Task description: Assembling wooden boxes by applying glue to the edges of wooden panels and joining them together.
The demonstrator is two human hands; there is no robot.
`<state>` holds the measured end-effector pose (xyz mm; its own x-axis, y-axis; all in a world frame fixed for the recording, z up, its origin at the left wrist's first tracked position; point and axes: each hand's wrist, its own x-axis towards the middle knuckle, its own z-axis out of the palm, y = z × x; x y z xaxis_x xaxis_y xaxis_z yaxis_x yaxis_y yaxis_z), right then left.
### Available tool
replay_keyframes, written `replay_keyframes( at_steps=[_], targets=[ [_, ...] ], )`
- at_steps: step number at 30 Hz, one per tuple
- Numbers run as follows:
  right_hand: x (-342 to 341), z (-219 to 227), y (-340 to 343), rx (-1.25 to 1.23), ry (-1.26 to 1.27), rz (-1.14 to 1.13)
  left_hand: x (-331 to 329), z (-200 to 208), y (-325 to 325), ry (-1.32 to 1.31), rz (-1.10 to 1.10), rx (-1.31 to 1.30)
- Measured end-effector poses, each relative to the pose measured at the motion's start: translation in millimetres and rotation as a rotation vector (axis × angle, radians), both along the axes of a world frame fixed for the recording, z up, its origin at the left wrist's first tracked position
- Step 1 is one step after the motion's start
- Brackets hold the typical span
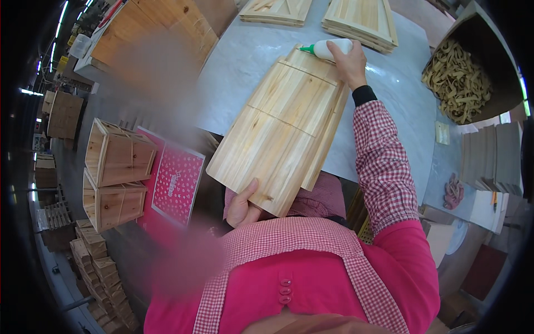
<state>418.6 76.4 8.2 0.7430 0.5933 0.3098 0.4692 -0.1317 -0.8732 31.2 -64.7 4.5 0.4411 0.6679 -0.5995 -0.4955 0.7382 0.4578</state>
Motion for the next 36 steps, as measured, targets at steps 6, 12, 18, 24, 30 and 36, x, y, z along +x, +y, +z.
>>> replay_keyframes(
  at_steps=[6, 12, 18, 24, 30, 36],
  targets=[
    [15.6, 4.5, -15.0, -0.045, -0.145, -0.009, 0.3, -3.2, 0.5, -0.008, -0.006, 0.0],
    [34.0, 15.8, -67.5, -0.053, -0.271, -0.047, 1.7, -1.3, 0.4, -0.012, -0.004, 0.014],
    [27.1, 30.6, -99.5, -0.088, -0.269, -0.131, 3.9, 0.1, 2.6, 0.006, -0.018, 0.07],
    [-14.6, 20.6, -60.4, 0.051, 0.066, -0.016, 12.3, 1.6, 8.4, -0.014, -0.07, 0.097],
    [-58.9, 21.7, -21.4, 0.031, -0.078, 0.041, 11.5, -0.9, 6.9, -0.025, -0.068, 0.045],
    [-49.4, 22.9, -37.5, 0.024, -0.193, 0.051, 10.8, -2.8, 6.7, -0.051, -0.072, 0.034]
  ],
)
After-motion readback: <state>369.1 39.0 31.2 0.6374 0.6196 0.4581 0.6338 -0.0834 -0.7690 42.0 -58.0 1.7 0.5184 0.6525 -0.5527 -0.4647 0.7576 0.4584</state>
